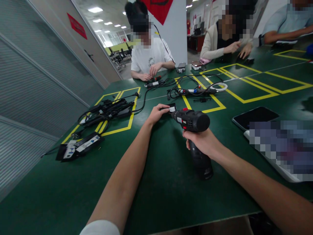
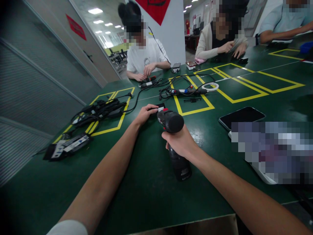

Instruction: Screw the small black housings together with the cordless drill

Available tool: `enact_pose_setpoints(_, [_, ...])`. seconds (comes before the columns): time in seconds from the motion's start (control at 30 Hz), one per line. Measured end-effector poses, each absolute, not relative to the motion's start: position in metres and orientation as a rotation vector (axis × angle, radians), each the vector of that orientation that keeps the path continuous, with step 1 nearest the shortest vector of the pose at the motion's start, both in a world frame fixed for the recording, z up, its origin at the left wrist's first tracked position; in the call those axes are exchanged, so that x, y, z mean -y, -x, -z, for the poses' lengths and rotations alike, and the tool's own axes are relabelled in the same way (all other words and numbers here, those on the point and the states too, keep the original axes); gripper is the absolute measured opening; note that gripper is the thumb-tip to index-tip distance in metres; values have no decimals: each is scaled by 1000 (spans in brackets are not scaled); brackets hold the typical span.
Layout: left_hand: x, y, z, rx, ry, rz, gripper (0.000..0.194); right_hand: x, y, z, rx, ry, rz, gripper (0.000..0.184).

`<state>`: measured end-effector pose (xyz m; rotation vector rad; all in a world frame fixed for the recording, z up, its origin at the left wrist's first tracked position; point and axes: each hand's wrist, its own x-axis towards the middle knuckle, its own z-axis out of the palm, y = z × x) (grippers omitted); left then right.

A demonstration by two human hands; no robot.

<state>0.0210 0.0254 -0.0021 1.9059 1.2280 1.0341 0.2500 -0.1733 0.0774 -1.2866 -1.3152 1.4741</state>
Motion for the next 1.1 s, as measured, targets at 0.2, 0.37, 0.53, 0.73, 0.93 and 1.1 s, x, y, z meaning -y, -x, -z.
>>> enact_pose_setpoints(0.2, [-23, -22, 0, -1220, -1912, -1036, 35, 174, -250, -79, 1317, 1296, -1492, 5])
enact_pose_setpoints(0.37, [-21, -23, -2, -1259, -1890, -1020, 35, 173, -250, -80, 1313, 1289, -1494, 4])
enact_pose_setpoints(0.53, [-21, -23, -2, -1258, -1906, -1009, 35, 174, -250, -80, 1293, 1294, -1497, 8])
enact_pose_setpoints(0.73, [-21, -23, -2, -1261, -1923, -1009, 35, 176, -251, -83, 1329, 1334, -1476, 8])
enact_pose_setpoints(0.93, [-21, -23, -3, -1254, -1925, -1014, 33, 175, -252, -80, 1357, 1334, -1468, 9])
enact_pose_setpoints(1.1, [-21, -23, -3, -1241, -1924, -1025, 34, 175, -251, -82, 1339, 1330, -1481, 8])
